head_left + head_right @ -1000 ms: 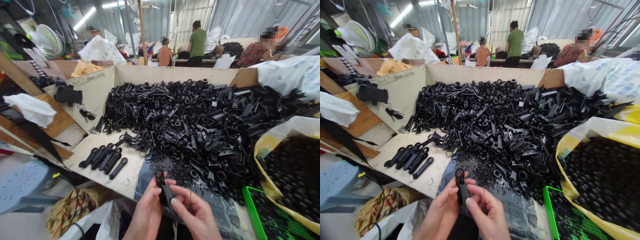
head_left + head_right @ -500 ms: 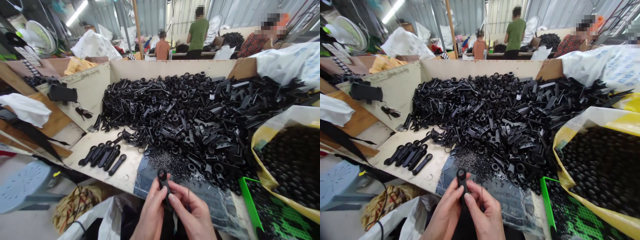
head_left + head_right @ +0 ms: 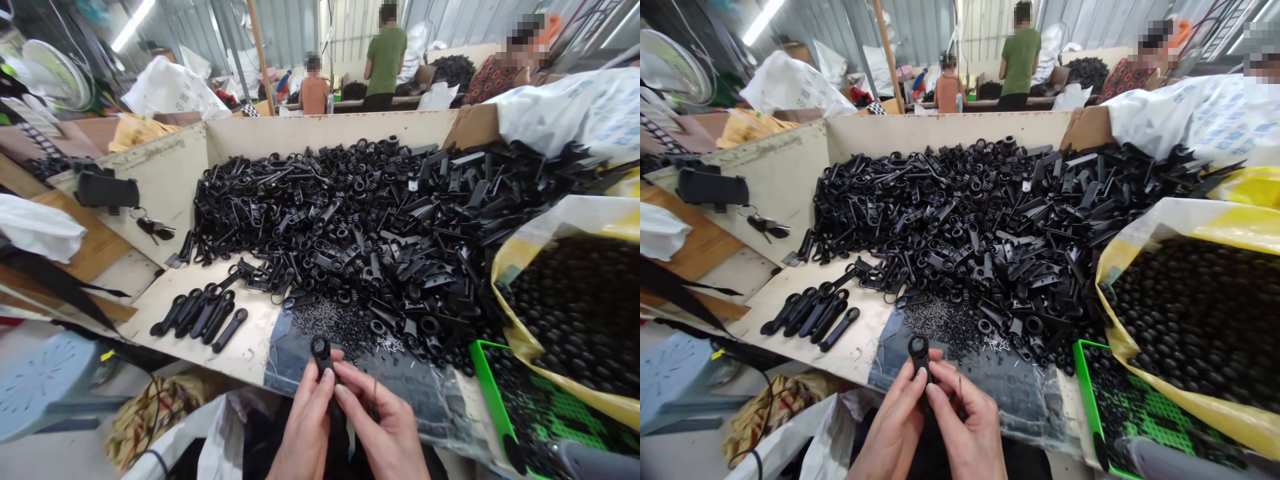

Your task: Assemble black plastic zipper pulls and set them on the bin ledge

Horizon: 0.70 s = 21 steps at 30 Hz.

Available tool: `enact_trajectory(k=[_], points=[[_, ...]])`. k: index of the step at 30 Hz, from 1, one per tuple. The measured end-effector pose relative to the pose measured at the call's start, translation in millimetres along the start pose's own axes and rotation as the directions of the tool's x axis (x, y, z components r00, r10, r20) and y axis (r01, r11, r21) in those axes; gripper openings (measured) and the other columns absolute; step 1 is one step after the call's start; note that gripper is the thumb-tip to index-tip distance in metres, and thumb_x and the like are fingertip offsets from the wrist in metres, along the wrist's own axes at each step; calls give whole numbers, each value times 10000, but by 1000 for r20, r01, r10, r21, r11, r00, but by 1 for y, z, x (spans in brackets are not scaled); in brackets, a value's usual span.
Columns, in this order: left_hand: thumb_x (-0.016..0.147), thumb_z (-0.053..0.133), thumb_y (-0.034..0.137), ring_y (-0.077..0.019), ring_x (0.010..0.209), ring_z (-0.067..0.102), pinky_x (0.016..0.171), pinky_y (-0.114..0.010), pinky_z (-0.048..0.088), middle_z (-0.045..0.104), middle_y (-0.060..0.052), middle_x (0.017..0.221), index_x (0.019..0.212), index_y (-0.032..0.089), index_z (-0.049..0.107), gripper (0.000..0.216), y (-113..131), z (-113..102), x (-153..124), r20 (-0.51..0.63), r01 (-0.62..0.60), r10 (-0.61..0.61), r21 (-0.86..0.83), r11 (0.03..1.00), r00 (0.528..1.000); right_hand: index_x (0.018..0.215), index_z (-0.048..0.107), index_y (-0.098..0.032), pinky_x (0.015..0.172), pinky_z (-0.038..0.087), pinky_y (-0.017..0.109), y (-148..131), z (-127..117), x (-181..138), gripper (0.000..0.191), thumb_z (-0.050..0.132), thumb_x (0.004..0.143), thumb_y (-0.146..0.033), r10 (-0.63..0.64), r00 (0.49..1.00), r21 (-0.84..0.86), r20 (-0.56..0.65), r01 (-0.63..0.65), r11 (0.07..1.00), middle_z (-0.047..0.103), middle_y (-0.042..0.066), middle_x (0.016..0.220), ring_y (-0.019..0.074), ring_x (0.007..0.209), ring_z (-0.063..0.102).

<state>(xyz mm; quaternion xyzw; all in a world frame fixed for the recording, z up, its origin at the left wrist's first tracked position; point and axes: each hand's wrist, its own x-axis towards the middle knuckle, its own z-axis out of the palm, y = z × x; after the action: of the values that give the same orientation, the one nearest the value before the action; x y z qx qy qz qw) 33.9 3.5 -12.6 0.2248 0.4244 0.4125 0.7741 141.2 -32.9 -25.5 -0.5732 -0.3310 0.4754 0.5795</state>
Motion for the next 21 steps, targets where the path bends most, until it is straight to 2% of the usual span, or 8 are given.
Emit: enact_trajectory(k=[7,12,18,21], points=[[786,801,486,-351,1368,501,1193,-509,314,721,-120,1256,1099,212,772,417,4,6,-2,-51,15,-16,-9,1000,999,1121,808,-268,1043,533,443,3,-1,-2,307,730,893,-458,-20,1000,6,19,20,1000,743,107,1252,323,1175,690],[778,800,522,-347,1363,518,1179,-488,356,727,-118,1246,1103,213,770,449,-1,3,0,-55,33,-34,-19,999,998,1069,825,-263,1002,565,435,2,1,0,312,760,858,-485,-41,999,31,-15,41,999,762,117,1204,330,1137,711],[820,748,539,-331,1338,549,1157,-428,397,692,-127,1332,1241,210,710,536,-7,-7,0,-84,-52,72,217,975,994,1064,811,-279,941,592,375,5,1,-2,262,743,884,-457,-33,999,0,-42,33,999,765,102,1200,298,1095,723],[847,717,551,-307,1224,628,1045,-375,499,715,-124,1280,1213,213,722,498,-4,-9,0,-33,-105,121,316,943,992,1063,804,-277,769,601,290,3,-1,-3,245,718,903,-441,-87,995,-131,-55,79,988,746,104,1137,254,970,724]])
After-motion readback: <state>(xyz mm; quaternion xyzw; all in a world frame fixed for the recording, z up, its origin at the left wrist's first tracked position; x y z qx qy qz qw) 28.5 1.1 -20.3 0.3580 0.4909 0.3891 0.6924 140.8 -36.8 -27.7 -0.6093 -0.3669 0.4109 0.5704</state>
